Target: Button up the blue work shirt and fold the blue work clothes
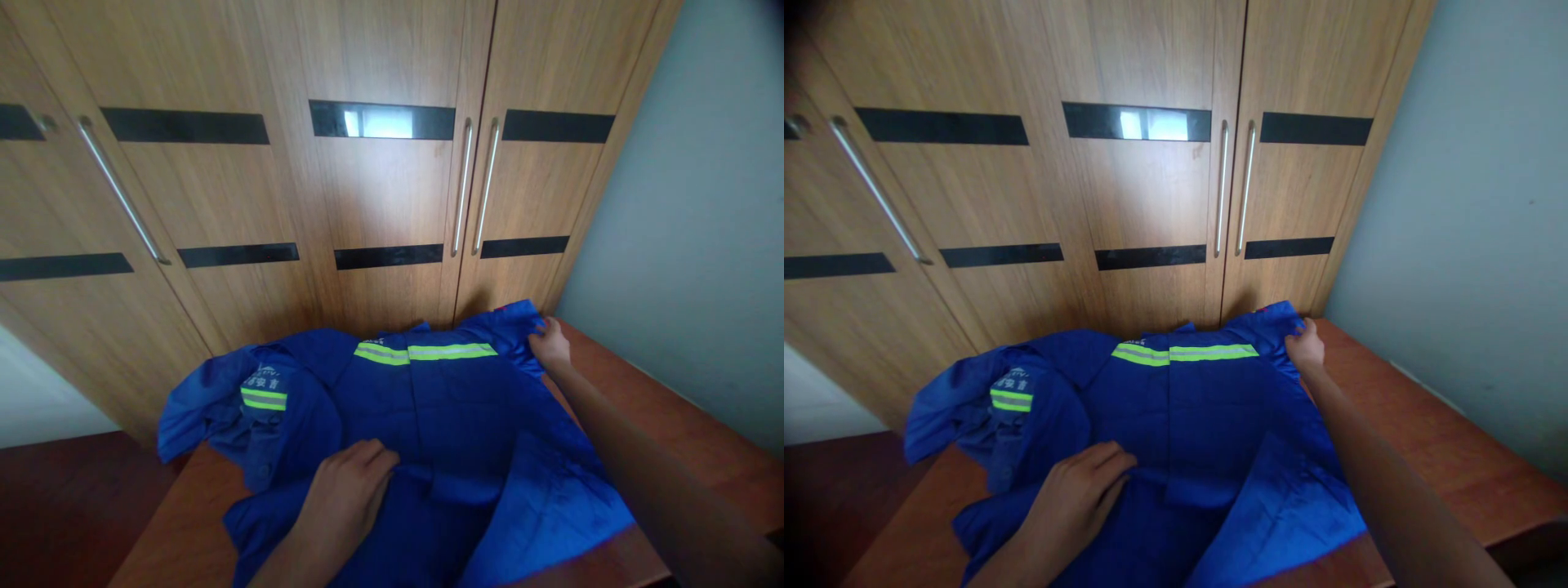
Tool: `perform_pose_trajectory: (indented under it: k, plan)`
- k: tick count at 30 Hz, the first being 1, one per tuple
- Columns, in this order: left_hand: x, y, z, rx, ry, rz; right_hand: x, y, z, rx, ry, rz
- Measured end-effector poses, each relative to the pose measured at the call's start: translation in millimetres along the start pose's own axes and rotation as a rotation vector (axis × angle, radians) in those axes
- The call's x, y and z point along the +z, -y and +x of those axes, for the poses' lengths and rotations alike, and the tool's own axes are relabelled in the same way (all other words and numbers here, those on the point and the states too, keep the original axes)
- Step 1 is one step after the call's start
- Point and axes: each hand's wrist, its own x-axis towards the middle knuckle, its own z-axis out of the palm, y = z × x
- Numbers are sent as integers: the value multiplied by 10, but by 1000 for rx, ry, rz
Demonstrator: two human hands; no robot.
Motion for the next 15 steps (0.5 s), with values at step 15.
perform_pose_trajectory:
  k: [15]
  plan:
    - [242,52,-19,-84,-220,178,-86,679,-1678,-806,539,212]
